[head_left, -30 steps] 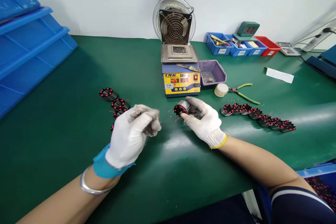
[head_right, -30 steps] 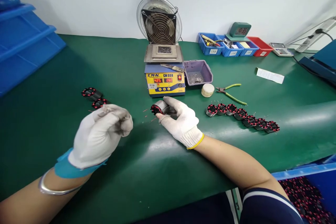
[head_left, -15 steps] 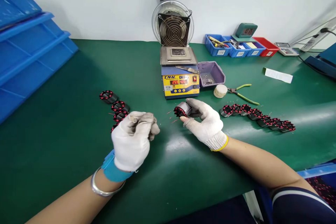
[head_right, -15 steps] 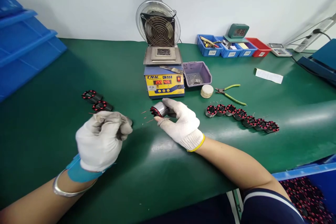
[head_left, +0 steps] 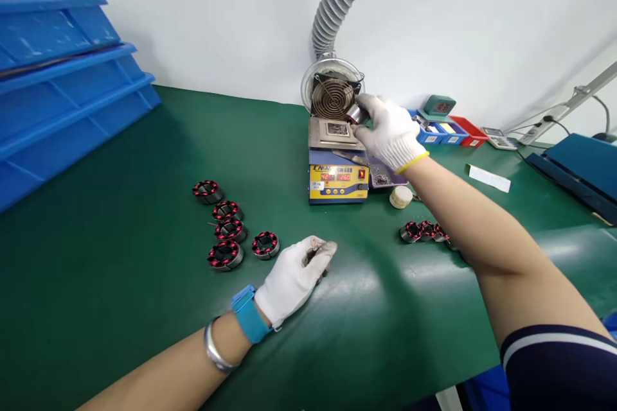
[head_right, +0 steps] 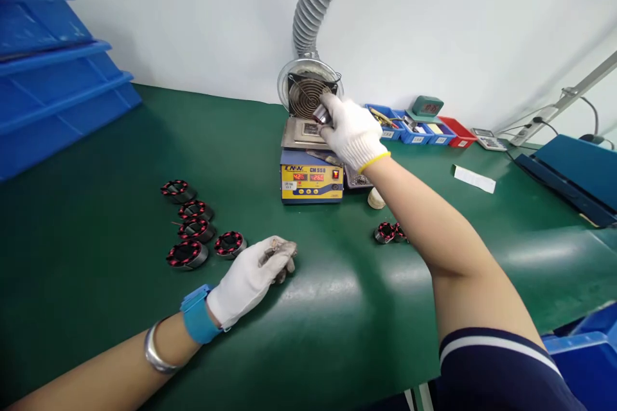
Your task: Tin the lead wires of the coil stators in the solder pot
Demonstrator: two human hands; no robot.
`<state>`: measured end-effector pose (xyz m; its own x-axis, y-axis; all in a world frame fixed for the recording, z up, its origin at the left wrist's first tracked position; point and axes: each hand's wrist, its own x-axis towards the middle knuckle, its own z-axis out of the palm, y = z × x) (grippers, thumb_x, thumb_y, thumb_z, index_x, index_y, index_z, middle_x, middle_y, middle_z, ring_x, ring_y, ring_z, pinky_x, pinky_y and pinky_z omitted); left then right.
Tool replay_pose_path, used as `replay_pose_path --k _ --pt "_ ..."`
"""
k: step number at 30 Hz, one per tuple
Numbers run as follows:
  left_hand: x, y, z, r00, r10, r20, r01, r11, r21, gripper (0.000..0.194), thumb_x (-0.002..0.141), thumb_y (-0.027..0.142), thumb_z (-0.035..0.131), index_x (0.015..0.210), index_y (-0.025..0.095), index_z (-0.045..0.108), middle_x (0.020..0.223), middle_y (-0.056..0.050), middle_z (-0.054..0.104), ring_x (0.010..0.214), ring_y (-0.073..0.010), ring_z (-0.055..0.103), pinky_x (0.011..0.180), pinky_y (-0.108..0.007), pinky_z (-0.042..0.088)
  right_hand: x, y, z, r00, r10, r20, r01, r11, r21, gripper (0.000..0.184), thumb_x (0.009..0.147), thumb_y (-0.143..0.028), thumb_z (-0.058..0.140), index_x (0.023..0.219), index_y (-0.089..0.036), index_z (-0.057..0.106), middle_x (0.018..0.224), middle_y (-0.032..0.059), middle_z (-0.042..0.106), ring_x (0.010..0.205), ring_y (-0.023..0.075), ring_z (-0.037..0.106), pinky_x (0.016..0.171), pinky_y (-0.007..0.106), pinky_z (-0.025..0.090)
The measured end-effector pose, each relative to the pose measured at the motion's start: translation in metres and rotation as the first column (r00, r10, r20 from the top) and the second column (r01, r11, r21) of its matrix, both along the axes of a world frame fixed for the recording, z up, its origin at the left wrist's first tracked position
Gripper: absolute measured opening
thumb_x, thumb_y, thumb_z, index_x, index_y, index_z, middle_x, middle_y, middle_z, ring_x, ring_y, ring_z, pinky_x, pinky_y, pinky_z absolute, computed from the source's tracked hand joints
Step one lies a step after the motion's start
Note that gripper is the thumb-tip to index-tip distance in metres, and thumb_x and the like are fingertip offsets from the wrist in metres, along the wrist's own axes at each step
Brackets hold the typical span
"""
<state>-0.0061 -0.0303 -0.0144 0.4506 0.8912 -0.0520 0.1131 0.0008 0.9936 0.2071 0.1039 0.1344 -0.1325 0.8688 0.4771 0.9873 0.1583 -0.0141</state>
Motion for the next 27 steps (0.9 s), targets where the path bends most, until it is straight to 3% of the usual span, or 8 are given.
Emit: replay_pose_path --k 3,8,14,20,27 --pt "0.000 0.001 -0.001 1.000 -0.014 0.016 0.014 1.000 0.001 0.035 0.086 0.051 0.052 0.084 0.016 0.058 0.068 -0.002 0.059 0.057 -0.0127 0.051 0.055 -0.025 0.044 -0.008 0.041 0.020 0.973 -0.028 0.228 0.041 0.998 -0.054 0.048 0.086 -0.031 0.058 0.132 -0.019 0.049 0.118 0.0111 0.057 0.107 0.0328 0.058 0.088 0.046 0.047" --pt "0.000 0.001 0.003 0.999 -0.029 -0.019 0.029 1.000 0.002 0.029 0.087 0.045 0.053 0.085 0.017 0.062 0.076 -0.005 0.067 0.060 -0.0142 0.056 0.059 -0.026 0.047 -0.025 0.073 0.020 0.916 -0.025 0.400 0.084 0.988 -0.131 0.043 0.083 -0.023 0.063 0.124 -0.015 0.054 0.118 0.0161 0.057 0.103 0.0369 0.059 0.082 0.050 0.050" --pt "-0.001 0.001 0.011 0.997 -0.047 -0.054 0.049 0.998 0.036 0.019 0.084 0.034 0.054 0.084 0.018 0.064 0.079 -0.005 0.069 0.065 -0.0161 0.060 0.061 -0.027 0.047 -0.034 0.084 0.009 0.874 0.046 0.483 0.083 0.967 -0.242 0.048 0.081 -0.016 0.061 0.128 -0.015 0.050 0.122 0.0206 0.054 0.109 0.0399 0.055 0.083 0.055 0.049" --pt "-0.001 0.003 0.013 0.996 -0.047 -0.079 0.052 0.996 0.067 0.015 0.081 0.031 0.055 0.081 0.019 0.064 0.081 -0.004 0.070 0.073 -0.0172 0.063 0.068 -0.027 0.049 -0.035 0.089 0.001 0.859 0.040 0.510 0.098 0.966 -0.241 0.045 0.080 -0.013 0.058 0.125 -0.015 0.052 0.121 0.0207 0.055 0.104 0.0410 0.057 0.079 0.056 0.049" --pt "0.000 0.003 0.012 0.998 -0.026 -0.057 0.029 0.998 0.057 0.016 0.081 0.033 0.057 0.082 0.019 0.064 0.082 -0.004 0.071 0.074 -0.0176 0.064 0.069 -0.028 0.050 -0.032 0.081 0.017 0.898 0.025 0.440 0.072 0.977 -0.201 0.047 0.081 -0.018 0.061 0.127 -0.017 0.053 0.121 0.0192 0.055 0.108 0.0389 0.057 0.083 0.055 0.048"
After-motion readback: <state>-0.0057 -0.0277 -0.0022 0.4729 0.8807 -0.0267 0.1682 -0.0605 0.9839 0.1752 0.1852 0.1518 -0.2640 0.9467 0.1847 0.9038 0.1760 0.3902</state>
